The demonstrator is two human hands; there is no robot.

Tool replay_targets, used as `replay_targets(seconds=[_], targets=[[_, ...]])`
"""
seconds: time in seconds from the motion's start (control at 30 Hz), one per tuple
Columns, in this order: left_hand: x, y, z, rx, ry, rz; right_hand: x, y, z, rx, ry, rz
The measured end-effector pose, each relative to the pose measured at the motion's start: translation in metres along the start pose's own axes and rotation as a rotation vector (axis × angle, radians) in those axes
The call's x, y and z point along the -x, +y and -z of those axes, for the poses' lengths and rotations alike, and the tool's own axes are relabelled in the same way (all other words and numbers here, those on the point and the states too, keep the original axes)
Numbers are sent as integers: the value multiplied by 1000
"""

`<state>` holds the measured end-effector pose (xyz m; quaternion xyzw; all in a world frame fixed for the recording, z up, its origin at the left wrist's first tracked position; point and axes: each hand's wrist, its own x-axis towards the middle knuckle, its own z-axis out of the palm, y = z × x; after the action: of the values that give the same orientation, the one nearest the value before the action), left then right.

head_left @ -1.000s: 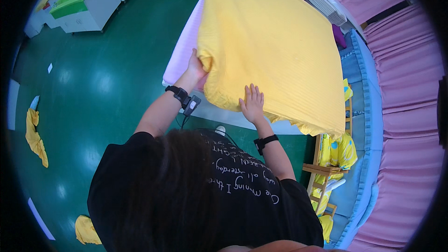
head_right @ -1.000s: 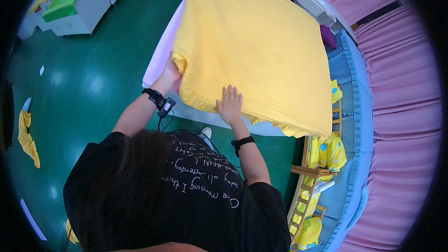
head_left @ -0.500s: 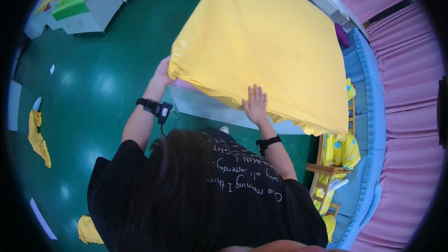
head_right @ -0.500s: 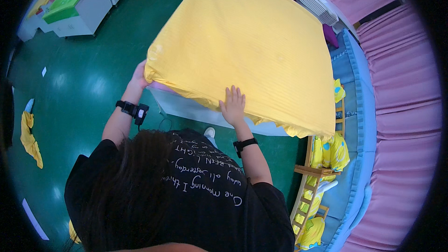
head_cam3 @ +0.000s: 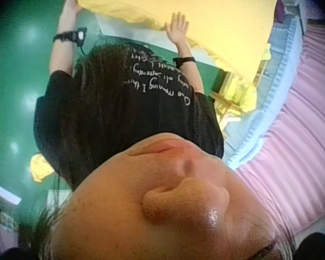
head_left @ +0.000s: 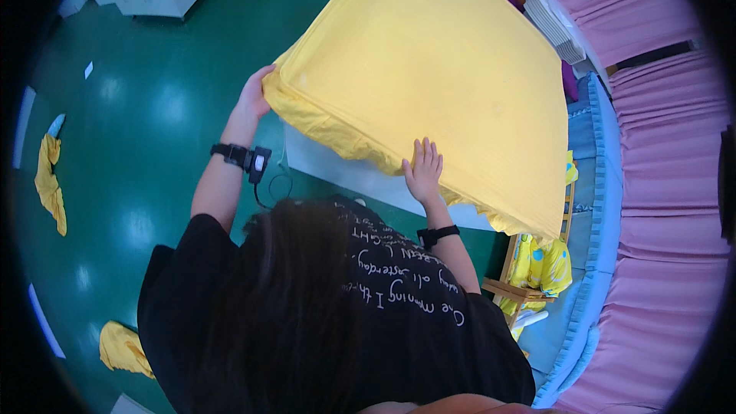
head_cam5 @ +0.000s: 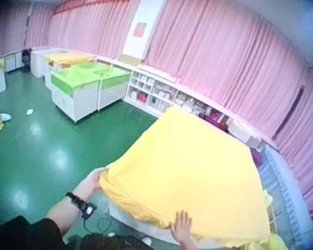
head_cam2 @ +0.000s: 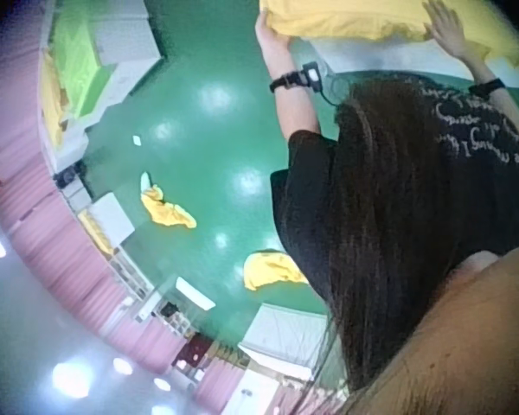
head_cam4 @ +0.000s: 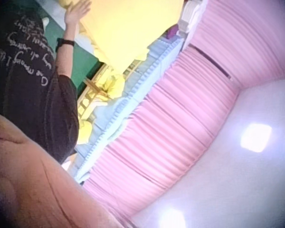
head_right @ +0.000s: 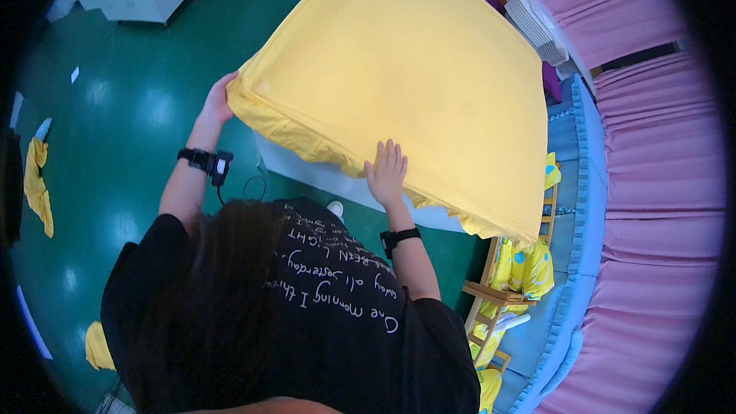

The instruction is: The person spreads a yellow fitted sheet over a pink mattress, smooths it out by hand, then picks up another yellow fabric item from the floor and spreads it over the mattress.

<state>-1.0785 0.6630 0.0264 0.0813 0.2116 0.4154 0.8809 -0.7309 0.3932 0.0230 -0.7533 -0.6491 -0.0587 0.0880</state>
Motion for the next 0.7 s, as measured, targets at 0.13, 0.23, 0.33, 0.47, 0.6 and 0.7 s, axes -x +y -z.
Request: replay_targets(seconds=[0.13, 0.23, 0.33, 0.47, 0.6, 0.7], targets=[[6, 2, -11, -55, -42, 172, -1, 0, 3, -8, 4, -3], [5, -3, -3, -177, 71, 99, -1, 1, 2, -27, -6, -11], [7, -9, 12, -293, 200, -10, 0, -3, 9, -88, -1, 2], [7, -34, 46, -427, 341, -88, 2, -11, 21, -62, -33, 38], [3, -44, 54, -665, 405, -191, 3, -13, 20, -27, -39, 13], [2, -46, 52, -948, 512, -265, 3, -13, 13, -26, 37, 19]])
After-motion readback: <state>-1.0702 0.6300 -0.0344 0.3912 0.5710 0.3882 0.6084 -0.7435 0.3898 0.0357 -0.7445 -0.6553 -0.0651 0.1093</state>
